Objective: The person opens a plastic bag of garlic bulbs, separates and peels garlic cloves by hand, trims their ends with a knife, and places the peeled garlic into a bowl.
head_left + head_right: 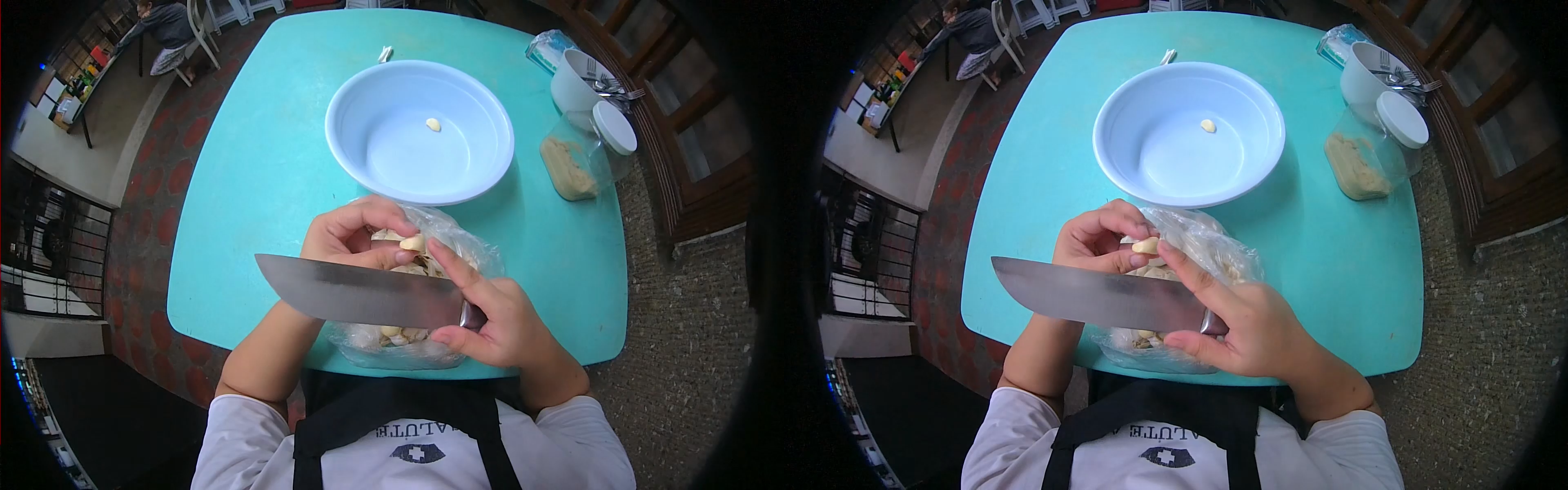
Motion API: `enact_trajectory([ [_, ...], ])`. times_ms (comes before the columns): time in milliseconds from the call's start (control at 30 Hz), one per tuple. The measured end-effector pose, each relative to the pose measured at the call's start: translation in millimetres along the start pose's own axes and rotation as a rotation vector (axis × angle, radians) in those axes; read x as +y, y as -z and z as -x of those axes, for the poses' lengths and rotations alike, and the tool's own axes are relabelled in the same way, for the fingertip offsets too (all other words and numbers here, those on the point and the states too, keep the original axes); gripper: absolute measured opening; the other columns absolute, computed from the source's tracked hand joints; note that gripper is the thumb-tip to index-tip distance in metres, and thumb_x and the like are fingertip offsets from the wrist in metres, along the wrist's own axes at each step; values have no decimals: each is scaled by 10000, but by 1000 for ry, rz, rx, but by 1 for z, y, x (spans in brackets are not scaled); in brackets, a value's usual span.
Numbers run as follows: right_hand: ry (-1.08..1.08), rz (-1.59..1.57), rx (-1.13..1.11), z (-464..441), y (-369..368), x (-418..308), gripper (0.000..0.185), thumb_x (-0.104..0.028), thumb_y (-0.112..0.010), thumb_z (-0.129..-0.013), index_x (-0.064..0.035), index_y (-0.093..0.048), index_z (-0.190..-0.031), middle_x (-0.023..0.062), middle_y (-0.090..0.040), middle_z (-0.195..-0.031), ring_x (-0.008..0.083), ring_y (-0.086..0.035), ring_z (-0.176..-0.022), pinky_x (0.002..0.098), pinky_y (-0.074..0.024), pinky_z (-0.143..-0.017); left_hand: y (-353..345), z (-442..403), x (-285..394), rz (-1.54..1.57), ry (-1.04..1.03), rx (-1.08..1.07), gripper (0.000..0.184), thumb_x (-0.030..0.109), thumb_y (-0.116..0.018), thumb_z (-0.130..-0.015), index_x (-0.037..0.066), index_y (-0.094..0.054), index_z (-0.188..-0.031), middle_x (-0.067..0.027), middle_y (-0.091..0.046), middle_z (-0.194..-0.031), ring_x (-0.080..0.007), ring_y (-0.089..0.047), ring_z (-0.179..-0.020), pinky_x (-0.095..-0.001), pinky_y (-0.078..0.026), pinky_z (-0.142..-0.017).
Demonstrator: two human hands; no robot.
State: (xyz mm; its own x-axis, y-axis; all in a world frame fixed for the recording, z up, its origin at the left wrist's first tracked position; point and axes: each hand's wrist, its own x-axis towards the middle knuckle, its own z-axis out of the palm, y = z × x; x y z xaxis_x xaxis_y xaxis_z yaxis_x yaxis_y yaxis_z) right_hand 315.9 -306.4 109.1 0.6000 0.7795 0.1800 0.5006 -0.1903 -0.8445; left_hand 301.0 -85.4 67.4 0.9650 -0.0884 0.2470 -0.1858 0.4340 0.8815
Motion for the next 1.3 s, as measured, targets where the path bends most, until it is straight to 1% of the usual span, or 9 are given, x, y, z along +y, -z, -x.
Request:
enact_trajectory([
  [100, 5, 22, -6, 0, 0, -1, 782, -254, -704, -758, 7, -332, -1395, 121, -592, -705, 179, -513, -478, 265, -390, -487, -3, 1, -2, -51, -72, 11, 223, -133, -671, -711, -14, -641, -897, -90, -566, -930, -201, -593, -919, -316, -540, -804],
  [200, 27, 39, -4, -2, 0, 0, 782, -258, -700, -762, 20, -328, -1392, 126, -593, -710, 191, -524, -496, 267, -394, -494, -3, 1, -5, -33, -106, -4, 256, -137, -697, -693, -15, -637, -910, -71, -563, -942, -144, -582, -897, -258, -520, -779],
  [300, 61, 43, 6, -2, -3, 5, 791, -262, -698, -765, 34, -316, -1392, 124, -580, -693, 194, -530, -510, 269, -395, -497, 0, 0, -9, -3, -88, -30, 235, -127, -669, -733, -17, -607, -931, -95, -569, -975, -154, -599, -903, -251, -542, -780],
  [500, 31, 27, -5, 0, -1, 1, 810, -263, -711, -776, -22, -284, -1421, 146, -630, -788, 170, -524, -468, 279, -433, -495, 2, 0, 5, 682, 399, -65, 256, -12, -552, -879, 5, -477, -1124, -149, -571, -1041, -195, -638, -900, -257, -565, -801],
  [767, 106, 53, 37, -2, -5, 4, 845, -291, -728, -756, -18, -283, -1420, 142, -639, -834, 175, -525, -460, 284, -438, -485, -6, 2, 5, 843, 515, 10, 272, 43, -534, -904, 35, -479, -1170, -118, -587, -1028, -164, -630, -868, -255, -558, -736],
  [900, 94, 161, 8, 1, -4, 10, 841, -350, -703, -769, 57, -299, -1384, 221, -564, -1198, 221, -572, -522, 282, -450, -514, -2, 3, -4, 821, 545, 17, 265, 41, -546, -897, 56, -507, -1159, -94, -598, -1025, -153, -625, -835, -273, -546, -701],
  [1000, 75, 196, 11, 1, -3, 7, 801, -322, -701, -768, 57, -331, -1369, 202, -549, -1238, 213, -574, -521, 278, -450, -502, -2, 5, -9, 752, 544, 72, 245, 51, -559, -894, 60, -525, -1137, -87, -610, -1010, -160, -629, -837, -289, -546, -723],
  [1133, 88, 221, 35, 0, -3, 8, 761, -306, -699, -768, 50, -368, -1354, 186, -569, -1214, 206, -567, -512, 274, -442, -490, -7, 5, -8, 699, 530, 57, 217, 92, -580, -896, 59, -542, -1107, -77, -622, -1006, -153, -629, -843, -280, -540, -731],
  [1300, 86, 193, 38, -1, -4, 9, 735, -304, -691, -775, 37, -387, -1351, 170, -635, -1012, 203, -547, -489, 278, -428, -476, -8, 6, -10, 577, 482, 31, 214, 119, -607, -887, 52, -555, -1084, -67, -628, -1004, -135, -624, -853, -267, -531, -736],
])
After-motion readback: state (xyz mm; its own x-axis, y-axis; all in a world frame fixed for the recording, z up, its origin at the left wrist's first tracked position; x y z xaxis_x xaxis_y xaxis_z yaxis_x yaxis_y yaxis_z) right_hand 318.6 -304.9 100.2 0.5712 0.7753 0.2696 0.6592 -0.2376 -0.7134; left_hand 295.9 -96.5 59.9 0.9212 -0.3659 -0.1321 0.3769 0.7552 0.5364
